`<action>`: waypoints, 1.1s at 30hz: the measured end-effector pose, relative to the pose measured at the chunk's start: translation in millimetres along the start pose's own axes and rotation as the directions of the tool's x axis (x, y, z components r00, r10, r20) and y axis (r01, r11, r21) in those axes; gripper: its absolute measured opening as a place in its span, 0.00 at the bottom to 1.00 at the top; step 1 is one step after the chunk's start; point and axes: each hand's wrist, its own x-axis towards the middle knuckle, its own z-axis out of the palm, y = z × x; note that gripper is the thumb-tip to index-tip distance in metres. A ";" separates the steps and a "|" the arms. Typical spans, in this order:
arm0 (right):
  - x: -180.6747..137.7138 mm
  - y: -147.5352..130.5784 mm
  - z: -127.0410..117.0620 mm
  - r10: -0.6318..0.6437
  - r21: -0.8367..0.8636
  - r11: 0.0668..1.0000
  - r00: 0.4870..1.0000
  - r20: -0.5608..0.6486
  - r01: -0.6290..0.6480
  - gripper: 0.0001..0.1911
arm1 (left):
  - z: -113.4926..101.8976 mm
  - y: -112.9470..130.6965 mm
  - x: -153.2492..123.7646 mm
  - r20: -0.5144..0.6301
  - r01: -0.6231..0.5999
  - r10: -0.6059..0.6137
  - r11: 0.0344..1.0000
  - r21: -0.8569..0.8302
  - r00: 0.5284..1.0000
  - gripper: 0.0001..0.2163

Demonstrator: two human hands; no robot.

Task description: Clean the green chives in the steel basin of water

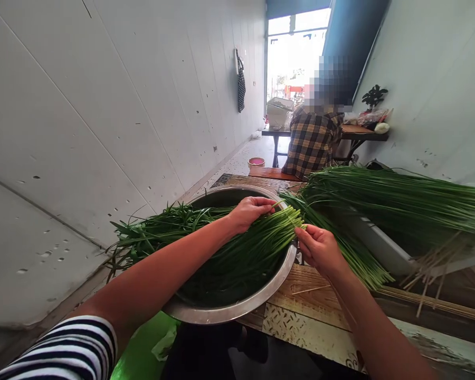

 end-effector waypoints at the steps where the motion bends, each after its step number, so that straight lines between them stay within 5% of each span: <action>1: -0.2 -0.5 0.3 0.000 0.003 1.000 1.000 -0.001 0.000 0.23 | 0.4 -0.4 -0.7 0.006 0.006 -0.006 1.000 -0.015 1.000 0.05; 10: -1.5 1.5 -1.5 -0.001 0.008 1.000 1.000 0.006 0.001 0.23 | 4.4 5.7 -6.5 0.036 0.039 -0.034 0.988 -0.147 0.999 0.04; 33: -2.8 -0.3 0.7 0.003 0.012 1.000 1.000 -0.010 -0.003 0.23 | 4.9 4.4 -6.3 0.010 0.067 -0.066 0.983 -0.169 0.998 0.06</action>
